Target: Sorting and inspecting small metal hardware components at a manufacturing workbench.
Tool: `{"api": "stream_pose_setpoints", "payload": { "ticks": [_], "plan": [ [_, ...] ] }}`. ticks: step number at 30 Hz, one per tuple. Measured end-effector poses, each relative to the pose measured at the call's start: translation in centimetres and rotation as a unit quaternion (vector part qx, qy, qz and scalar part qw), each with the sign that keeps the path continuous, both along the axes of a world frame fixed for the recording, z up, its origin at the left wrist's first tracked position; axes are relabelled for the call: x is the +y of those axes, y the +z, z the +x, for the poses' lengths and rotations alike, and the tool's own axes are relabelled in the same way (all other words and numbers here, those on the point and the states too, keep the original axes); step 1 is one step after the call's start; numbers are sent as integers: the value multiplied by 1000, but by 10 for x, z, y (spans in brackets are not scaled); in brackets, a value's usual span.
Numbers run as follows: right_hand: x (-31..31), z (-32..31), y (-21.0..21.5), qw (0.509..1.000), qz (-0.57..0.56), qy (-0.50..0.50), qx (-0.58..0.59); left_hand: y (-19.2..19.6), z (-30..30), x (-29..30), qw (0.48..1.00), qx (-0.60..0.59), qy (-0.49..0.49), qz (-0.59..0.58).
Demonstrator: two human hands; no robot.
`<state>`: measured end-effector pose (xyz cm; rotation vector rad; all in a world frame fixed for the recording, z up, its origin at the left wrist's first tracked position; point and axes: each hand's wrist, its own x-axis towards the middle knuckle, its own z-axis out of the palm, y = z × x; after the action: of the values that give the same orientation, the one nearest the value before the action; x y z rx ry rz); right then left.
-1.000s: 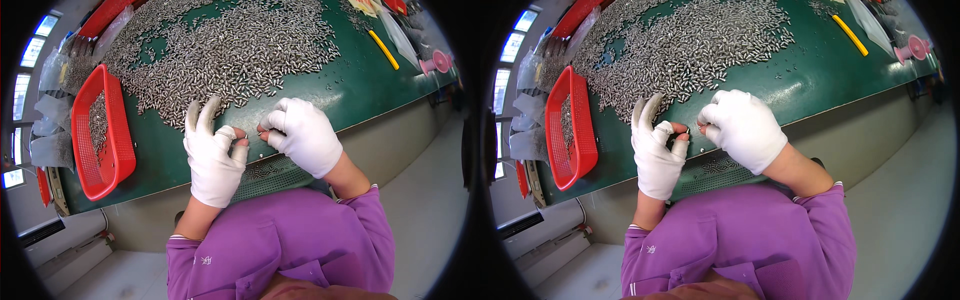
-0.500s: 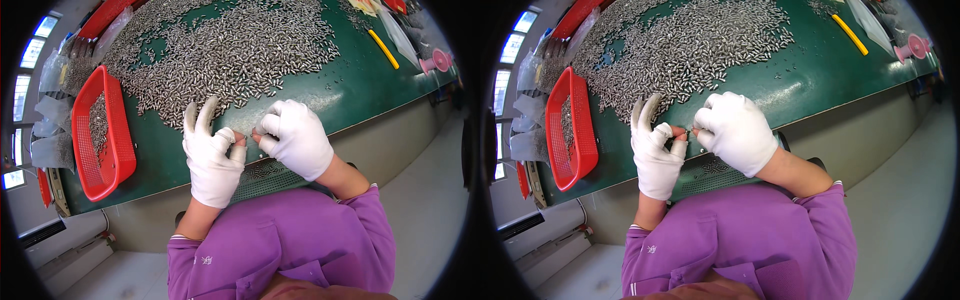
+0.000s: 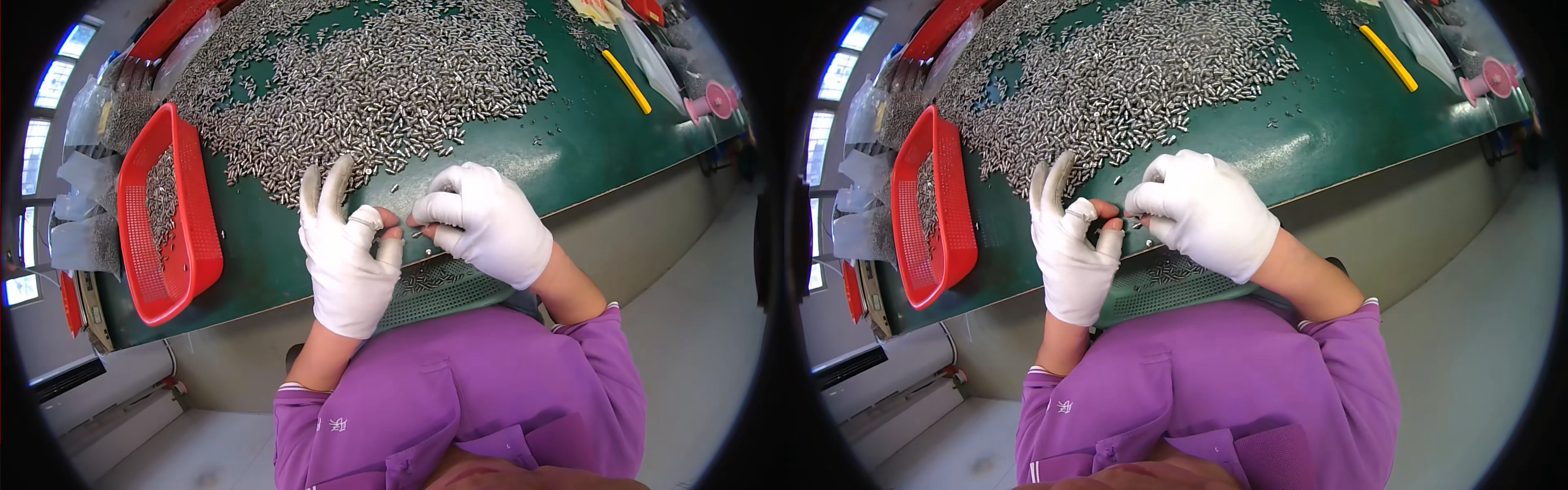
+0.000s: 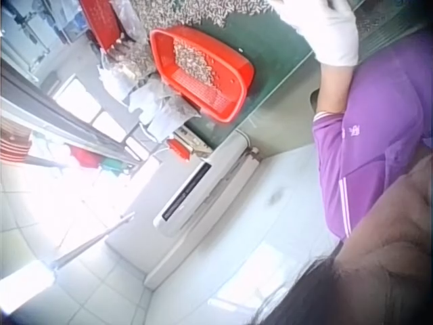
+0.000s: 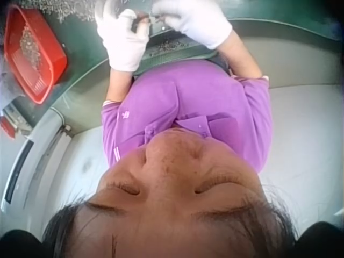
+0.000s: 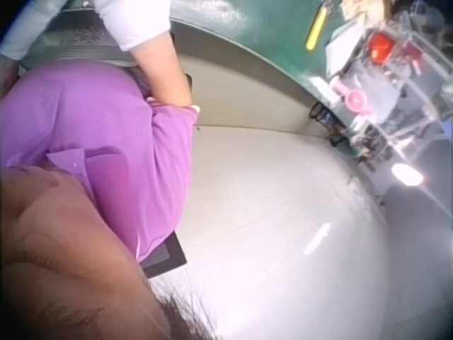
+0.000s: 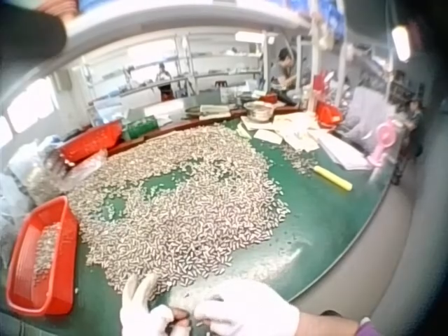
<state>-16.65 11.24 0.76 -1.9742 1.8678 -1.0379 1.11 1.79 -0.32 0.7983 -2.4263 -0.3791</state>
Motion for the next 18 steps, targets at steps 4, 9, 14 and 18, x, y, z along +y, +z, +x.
{"api": "stream_pose_setpoints", "payload": {
  "ticks": [4, 9, 14, 18],
  "plan": [
    [-2, -5, -4, 1000, -2, -3, -19, 7, 0, 2, 998, -3, -56, 15],
    [2, -7, -4, 1000, 6, -28, -13, 9, -6, 4, 999, -11, -53, 7],
    [5, -5, -4, 1000, 17, -26, -4, 7, -4, 3, 999, -13, -42, 10],
    [4, -3, -2, 1000, 22, -15, 8, 6, 0, 2, 999, -14, -42, 13]
  ]
}}
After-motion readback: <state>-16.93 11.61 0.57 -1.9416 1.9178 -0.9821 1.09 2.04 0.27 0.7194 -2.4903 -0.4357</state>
